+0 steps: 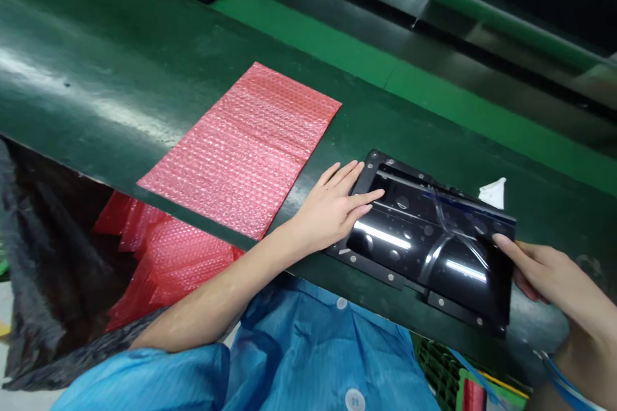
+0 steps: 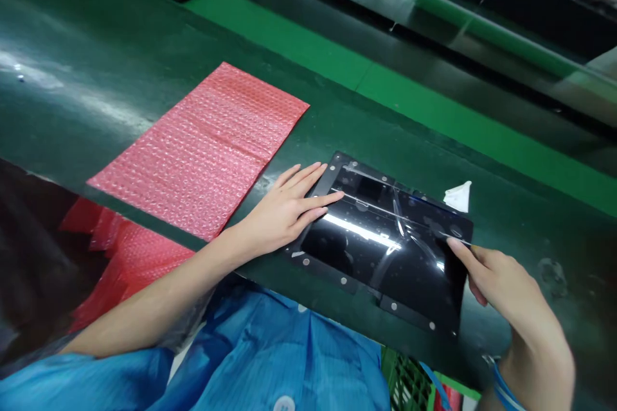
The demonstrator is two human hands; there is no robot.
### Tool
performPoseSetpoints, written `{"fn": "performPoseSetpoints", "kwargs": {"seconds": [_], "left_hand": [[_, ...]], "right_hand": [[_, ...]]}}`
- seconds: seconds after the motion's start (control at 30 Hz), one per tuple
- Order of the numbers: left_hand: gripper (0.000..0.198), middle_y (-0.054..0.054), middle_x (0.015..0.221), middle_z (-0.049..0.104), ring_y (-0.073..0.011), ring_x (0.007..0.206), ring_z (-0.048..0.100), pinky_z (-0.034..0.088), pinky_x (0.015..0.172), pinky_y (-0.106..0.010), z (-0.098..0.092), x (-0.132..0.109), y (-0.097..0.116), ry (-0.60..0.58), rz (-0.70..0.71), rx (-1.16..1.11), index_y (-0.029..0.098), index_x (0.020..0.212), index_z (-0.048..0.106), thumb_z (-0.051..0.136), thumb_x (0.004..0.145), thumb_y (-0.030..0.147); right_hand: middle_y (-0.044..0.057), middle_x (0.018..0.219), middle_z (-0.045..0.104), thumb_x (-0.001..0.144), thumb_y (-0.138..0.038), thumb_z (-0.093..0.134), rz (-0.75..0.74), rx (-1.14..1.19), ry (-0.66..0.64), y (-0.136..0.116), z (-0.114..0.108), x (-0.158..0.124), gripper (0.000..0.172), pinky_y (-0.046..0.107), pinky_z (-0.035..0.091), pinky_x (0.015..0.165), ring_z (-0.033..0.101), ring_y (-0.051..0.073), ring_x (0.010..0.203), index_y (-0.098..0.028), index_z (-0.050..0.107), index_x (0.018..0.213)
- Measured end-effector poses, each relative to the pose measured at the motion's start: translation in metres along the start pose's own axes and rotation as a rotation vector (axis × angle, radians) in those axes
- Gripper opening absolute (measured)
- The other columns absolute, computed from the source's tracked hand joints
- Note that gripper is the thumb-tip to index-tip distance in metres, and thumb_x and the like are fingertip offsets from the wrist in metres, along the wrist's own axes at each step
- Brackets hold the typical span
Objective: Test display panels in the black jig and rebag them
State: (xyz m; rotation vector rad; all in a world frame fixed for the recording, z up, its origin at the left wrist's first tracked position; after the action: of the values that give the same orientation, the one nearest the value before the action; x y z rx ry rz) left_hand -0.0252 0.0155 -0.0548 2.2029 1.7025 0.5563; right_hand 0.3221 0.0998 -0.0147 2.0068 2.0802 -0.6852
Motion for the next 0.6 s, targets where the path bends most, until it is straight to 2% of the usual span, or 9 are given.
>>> {"fn": "performPoseSetpoints", "kwargs": {"seconds": [0.1, 0.2, 0.3, 0.37, 0.47, 0.53, 0.6], "left_hand": [[0.038, -0.013, 0.159, 0.04, -0.031, 0.15, 0.031, 0.023, 0.119, -0.063, -0.002, -0.001, -0.003, 0.021, 0.002, 0.048, 0.031, 0.136, 0.062, 0.042, 0.104, 0.036], [0.038, -0.014, 0.16, 0.037, -0.0354, 0.151, 0.028, 0.023, 0.118, -0.066, -0.004, -0.001, 0.007, 0.088, -0.001, 0.118, 0.028, 0.134, 0.064, 0.051, 0.1, 0.038], [0.049, -0.019, 0.163, 0.028, -0.0385, 0.152, 0.022, 0.025, 0.118, -0.064, 0.004, 0.001, 0.043, 0.121, 0.074, 0.142, 0.021, 0.142, 0.056, 0.057, 0.096, 0.039], [0.057, -0.019, 0.163, 0.028, -0.0361, 0.152, 0.023, 0.028, 0.118, -0.059, 0.017, 0.004, 0.078, 0.044, 0.253, 0.101, 0.018, 0.147, 0.048, 0.056, 0.096, 0.042], [0.058, -0.013, 0.16, 0.038, -0.0303, 0.15, 0.03, 0.029, 0.121, -0.051, 0.042, 0.011, 0.123, -0.122, 0.506, 0.055, 0.018, 0.148, 0.047, 0.052, 0.097, 0.046], [0.056, -0.012, 0.157, 0.044, -0.0297, 0.148, 0.036, 0.03, 0.121, -0.048, 0.056, 0.017, 0.139, -0.171, 0.552, 0.067, 0.016, 0.144, 0.052, 0.051, 0.097, 0.047], [0.053, -0.012, 0.154, 0.048, -0.0294, 0.146, 0.039, 0.032, 0.12, -0.045, 0.064, 0.022, 0.143, -0.185, 0.55, 0.08, 0.016, 0.138, 0.059, 0.048, 0.098, 0.048]], "right_hand": [[0.006, 0.04, 0.049, 0.072, -0.095, 0.025, 0.036, 0.077, -0.11, -0.002, -0.001, 0.001, 0.078, 0.039, 0.044, 0.057, 0.053, 0.025, 0.045, -0.026, 0.047, 0.045], [0.003, 0.042, 0.048, 0.076, -0.09, 0.029, -0.009, 0.226, -0.036, 0.001, -0.007, 0.002, 0.072, 0.035, 0.039, 0.058, 0.05, 0.02, 0.046, -0.025, 0.05, 0.056], [0.002, 0.044, 0.047, 0.079, -0.084, 0.036, 0.001, 0.256, 0.035, 0.007, -0.016, 0.012, 0.065, 0.032, 0.037, 0.059, 0.047, 0.017, 0.048, -0.024, 0.049, 0.06], [0.002, 0.045, 0.049, 0.079, -0.079, 0.042, 0.038, 0.194, 0.055, 0.011, -0.022, 0.024, 0.059, 0.031, 0.036, 0.058, 0.047, 0.017, 0.05, -0.024, 0.048, 0.059], [0.001, 0.045, 0.049, 0.079, -0.073, 0.049, 0.068, 0.114, 0.032, 0.012, -0.025, 0.045, 0.054, 0.03, 0.034, 0.057, 0.046, 0.016, 0.049, -0.024, 0.047, 0.058], [0.0, 0.044, 0.048, 0.078, -0.074, 0.054, 0.055, 0.115, 0.001, 0.01, -0.023, 0.057, 0.055, 0.03, 0.033, 0.055, 0.045, 0.015, 0.048, -0.024, 0.046, 0.057], [-0.002, 0.045, 0.047, 0.072, -0.075, 0.062, 0.044, 0.132, -0.023, 0.008, -0.021, 0.065, 0.058, 0.029, 0.03, 0.053, 0.044, 0.014, 0.048, -0.023, 0.043, 0.056]]}}
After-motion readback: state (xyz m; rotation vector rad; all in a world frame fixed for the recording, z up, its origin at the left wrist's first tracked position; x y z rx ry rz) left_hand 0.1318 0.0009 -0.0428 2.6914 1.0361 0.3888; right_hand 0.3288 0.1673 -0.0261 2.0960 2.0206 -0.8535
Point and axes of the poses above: each hand's wrist, its own x-axis towards the middle knuckle, its own z-axis out of the palm, y = z × x, the point moved 1 cm from there along x, towards the middle knuckle
